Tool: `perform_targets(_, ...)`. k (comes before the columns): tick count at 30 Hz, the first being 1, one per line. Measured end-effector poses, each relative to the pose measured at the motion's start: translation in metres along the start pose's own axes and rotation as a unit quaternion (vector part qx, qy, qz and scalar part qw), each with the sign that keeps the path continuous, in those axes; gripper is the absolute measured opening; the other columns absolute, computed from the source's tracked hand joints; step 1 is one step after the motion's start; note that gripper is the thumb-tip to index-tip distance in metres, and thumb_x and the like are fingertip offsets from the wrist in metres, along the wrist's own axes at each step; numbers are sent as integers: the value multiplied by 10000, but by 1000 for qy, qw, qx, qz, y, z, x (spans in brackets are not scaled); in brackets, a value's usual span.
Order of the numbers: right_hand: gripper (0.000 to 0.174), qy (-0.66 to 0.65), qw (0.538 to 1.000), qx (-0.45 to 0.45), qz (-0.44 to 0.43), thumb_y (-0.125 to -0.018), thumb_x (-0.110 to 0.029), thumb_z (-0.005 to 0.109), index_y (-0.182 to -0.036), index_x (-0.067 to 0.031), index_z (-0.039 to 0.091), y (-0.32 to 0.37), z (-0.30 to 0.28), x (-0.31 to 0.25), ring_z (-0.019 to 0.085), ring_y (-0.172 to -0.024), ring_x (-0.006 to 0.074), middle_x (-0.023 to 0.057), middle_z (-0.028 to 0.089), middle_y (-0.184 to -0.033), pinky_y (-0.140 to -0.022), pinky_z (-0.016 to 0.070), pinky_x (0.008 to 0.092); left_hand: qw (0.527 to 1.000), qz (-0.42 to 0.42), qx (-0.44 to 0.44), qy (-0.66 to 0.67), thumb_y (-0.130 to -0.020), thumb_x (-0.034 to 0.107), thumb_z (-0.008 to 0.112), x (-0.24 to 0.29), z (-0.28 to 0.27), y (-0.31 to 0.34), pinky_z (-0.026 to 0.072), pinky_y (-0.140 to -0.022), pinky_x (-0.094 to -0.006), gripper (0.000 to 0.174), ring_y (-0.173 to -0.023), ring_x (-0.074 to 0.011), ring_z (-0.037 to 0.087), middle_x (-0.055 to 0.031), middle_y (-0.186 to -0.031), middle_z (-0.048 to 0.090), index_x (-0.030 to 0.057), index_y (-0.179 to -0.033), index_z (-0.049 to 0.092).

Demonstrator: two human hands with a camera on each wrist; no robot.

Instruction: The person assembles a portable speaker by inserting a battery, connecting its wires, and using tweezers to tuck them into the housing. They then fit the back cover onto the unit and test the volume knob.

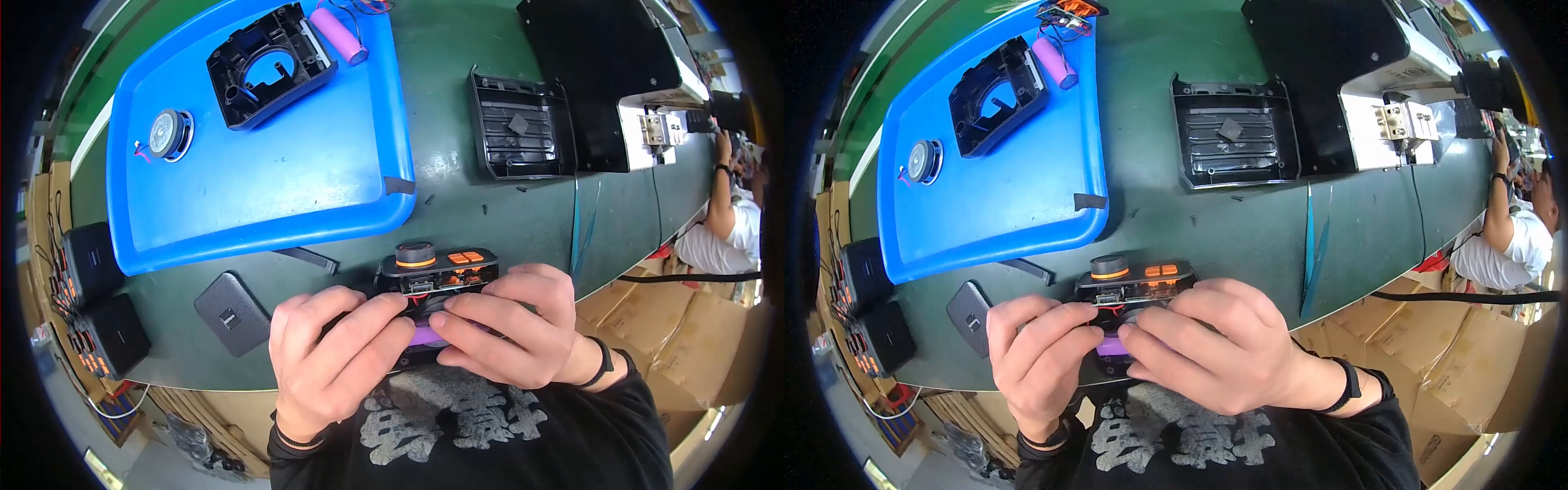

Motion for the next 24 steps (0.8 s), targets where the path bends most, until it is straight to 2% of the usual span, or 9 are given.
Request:
perform_targets(7, 366, 28, 999, -41, -8, -911, -406, 644, -1065, -83, 722, 7, 8, -5, 578, -1013, 198, 39, 693, -1112, -849, 510, 325, 999, 22, -43, -22, -713, 177, 683, 3, 3, -2, 446, -720, -315, 204, -917, -185, 600, 14, -1078, 720, 126, -905, 729)
perform_targets(10, 383, 50, 998, -44, -7, -931, -420, 614, -1073, -81, 720, 9, 10, -7, 576, -1039, 193, 45, 691, -1127, -876, 500, 326, 998, 29, -55, -31, -725, 176, 682, 6, 7, 0, 447, -724, -315, 207, -920, -185, 601, 17, -1075, 718, 126, -920, 731)
perform_targets(11, 383, 49, 998, -42, -6, -931, -420, 614, -1073, -81, 720, 9, 9, -7, 576, -1039, 193, 45, 691, -1127, -876, 500, 326, 998, 28, -54, -37, -730, 176, 682, 6, 8, 2, 449, -726, -315, 213, -921, -186, 601, 18, -1073, 717, 126, -930, 733)
perform_targets(13, 426, 71, 996, -52, -13, -884, -502, 666, -1063, -126, 755, 8, 11, -9, 549, -977, 182, -2, 736, -1110, -767, 470, 307, 998, 27, -52, -32, -733, 177, 682, 6, 8, 2, 449, -723, -313, 216, -920, -185, 603, 12, -1071, 716, 120, -934, 735)
perform_targets(17, 422, 67, 996, -52, -14, -892, -500, 657, -1064, -128, 756, 10, 12, -9, 543, -989, 180, -8, 735, -1120, -777, 474, 308, 999, 19, -40, -1, -722, 134, 701, 5, 9, 3, 471, -714, -311, 231, -910, -190, 609, -16, -1066, 717, 98, -947, 740)
perform_targets(19, 364, 51, 997, -52, -11, -944, -395, 601, -1095, -83, 711, 10, 12, -9, 572, -1049, 189, 52, 682, -1169, -873, 498, 317, 1000, 11, -26, 12, -711, 108, 715, 4, 11, 6, 484, -709, -313, 237, -904, -193, 612, -25, -1060, 719, 91, -946, 740)
perform_targets(24, 309, 26, 997, -68, -22, -937, -346, 603, -1082, -91, 702, 7, 16, -8, 588, -1005, 176, 47, 683, -1165, -842, 501, 304, 999, -14, 4, 35, -689, 58, 744, 2, 9, 11, 514, -704, -317, 256, -893, -202, 618, -42, -1040, 727, 80, -944, 739)
Point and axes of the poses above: each hand's wrist, its own y-axis away from the middle knuckle, its own z-axis out of the palm, x = y × z, the point moved 9 cm from there along -y, towards the middle knuckle
